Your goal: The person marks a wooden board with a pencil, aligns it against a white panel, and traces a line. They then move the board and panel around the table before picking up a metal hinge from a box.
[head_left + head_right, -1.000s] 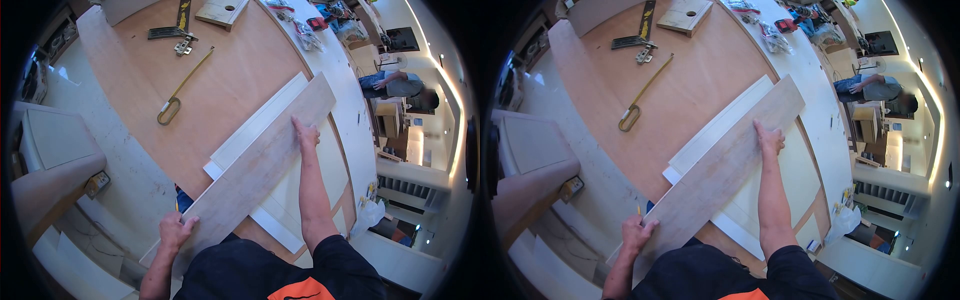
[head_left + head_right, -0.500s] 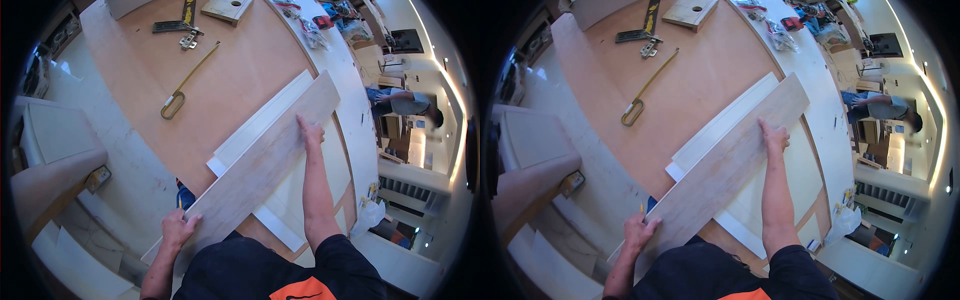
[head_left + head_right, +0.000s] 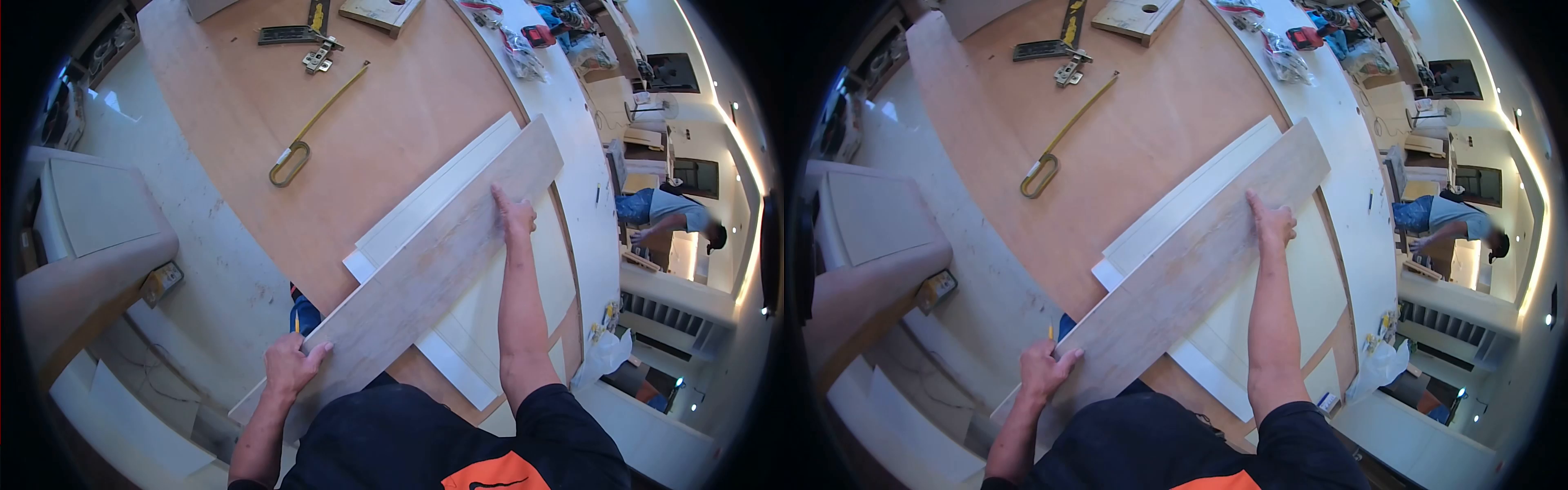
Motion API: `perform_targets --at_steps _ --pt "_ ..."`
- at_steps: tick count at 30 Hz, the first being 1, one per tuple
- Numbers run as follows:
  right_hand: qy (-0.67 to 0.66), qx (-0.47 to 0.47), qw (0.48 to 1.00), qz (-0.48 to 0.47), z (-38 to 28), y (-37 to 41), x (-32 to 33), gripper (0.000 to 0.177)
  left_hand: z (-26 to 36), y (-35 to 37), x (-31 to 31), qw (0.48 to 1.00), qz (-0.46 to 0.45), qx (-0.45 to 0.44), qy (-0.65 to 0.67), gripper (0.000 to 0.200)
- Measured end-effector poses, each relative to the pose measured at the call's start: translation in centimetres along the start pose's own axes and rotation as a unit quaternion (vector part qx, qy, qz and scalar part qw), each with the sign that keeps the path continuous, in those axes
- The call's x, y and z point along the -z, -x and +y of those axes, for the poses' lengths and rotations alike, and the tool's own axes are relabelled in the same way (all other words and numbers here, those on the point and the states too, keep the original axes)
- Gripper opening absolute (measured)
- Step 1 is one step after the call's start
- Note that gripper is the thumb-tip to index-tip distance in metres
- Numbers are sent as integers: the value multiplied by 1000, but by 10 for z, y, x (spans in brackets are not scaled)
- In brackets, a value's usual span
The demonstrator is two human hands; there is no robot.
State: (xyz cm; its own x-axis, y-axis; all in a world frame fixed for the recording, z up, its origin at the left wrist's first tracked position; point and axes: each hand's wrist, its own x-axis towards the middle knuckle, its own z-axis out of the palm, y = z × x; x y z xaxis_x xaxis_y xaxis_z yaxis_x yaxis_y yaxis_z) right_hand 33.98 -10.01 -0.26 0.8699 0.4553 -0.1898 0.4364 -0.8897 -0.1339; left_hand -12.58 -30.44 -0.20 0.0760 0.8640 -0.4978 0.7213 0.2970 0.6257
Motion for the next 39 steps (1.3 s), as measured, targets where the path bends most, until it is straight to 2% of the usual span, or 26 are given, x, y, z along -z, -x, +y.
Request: perform_targets --at_steps 15,39 --pt "-11 -3 1000 -7 3 -4 0 112 -4 0 -5 1000 9 -23 -14 54" --pt "6 -2 1000 -18 6 -10 -3 112 8 1 8 999 -31 42 -13 55"
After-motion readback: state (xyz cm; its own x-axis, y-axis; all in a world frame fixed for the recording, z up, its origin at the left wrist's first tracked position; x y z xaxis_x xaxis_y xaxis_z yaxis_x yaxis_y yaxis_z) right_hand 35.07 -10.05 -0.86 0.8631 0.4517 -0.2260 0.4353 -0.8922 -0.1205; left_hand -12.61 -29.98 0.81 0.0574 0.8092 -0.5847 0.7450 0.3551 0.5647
